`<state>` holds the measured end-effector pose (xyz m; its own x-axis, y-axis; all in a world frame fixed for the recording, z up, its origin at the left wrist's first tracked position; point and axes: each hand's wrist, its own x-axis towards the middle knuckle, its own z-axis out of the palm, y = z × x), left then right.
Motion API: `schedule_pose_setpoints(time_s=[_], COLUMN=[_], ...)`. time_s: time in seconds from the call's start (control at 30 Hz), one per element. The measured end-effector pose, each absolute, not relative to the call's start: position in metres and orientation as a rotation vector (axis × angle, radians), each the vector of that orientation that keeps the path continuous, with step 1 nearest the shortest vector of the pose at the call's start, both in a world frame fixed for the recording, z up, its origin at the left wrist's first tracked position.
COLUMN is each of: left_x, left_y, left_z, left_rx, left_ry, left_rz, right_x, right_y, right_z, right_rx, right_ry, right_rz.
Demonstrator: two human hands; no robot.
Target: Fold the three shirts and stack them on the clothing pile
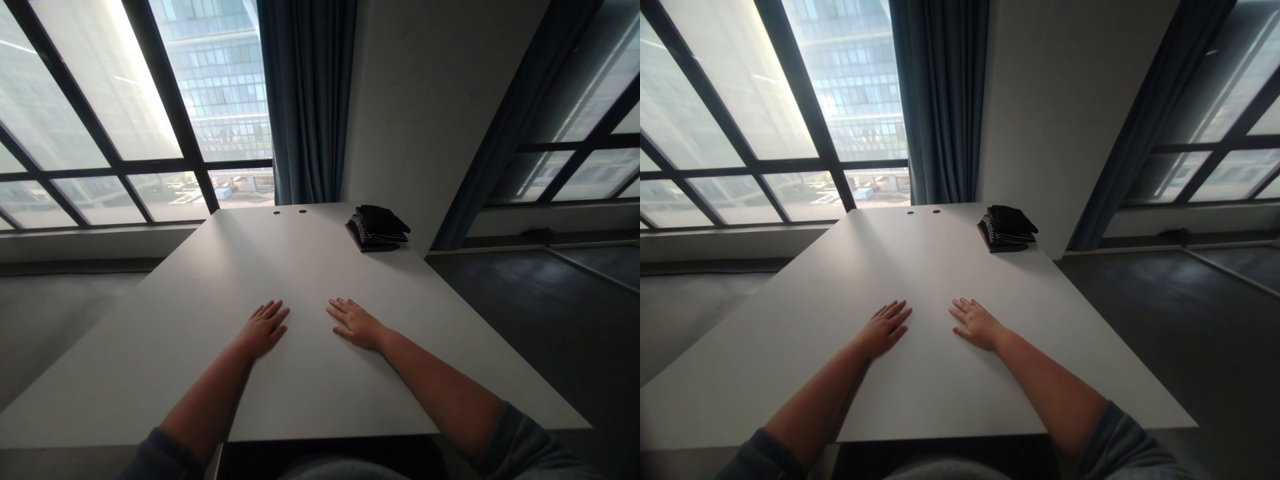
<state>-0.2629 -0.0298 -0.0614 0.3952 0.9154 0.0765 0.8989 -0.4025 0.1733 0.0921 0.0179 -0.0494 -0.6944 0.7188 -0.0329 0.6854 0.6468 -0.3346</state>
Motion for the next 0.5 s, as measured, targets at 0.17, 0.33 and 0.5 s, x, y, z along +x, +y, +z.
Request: schedule_pose_setpoints(time_s=[0.17, 0.33, 0.5], left_x=[-0.2685, -0.2699, -0.2692], left_y=[-0.0257, -0.0249, -0.0251], left_z=[-0.0655, -0.0684, -0.0682], left_rx=[2.541, 2.536, 2.529], left_ry=[1.633, 1.628, 1.639], left_rz=[0.296, 0.335, 0.311], right_x=[0.0930, 0.0943, 0.0944], right_y=[0.0181, 0.0190, 0.0187], right_z=[-0.0503, -0.0537, -0.0503], right_rx=[-1.162, -1.145, -1.152], right_ry=[-2.737, -2.726, -2.723], right_rz=[0.507, 0.508, 0.515])
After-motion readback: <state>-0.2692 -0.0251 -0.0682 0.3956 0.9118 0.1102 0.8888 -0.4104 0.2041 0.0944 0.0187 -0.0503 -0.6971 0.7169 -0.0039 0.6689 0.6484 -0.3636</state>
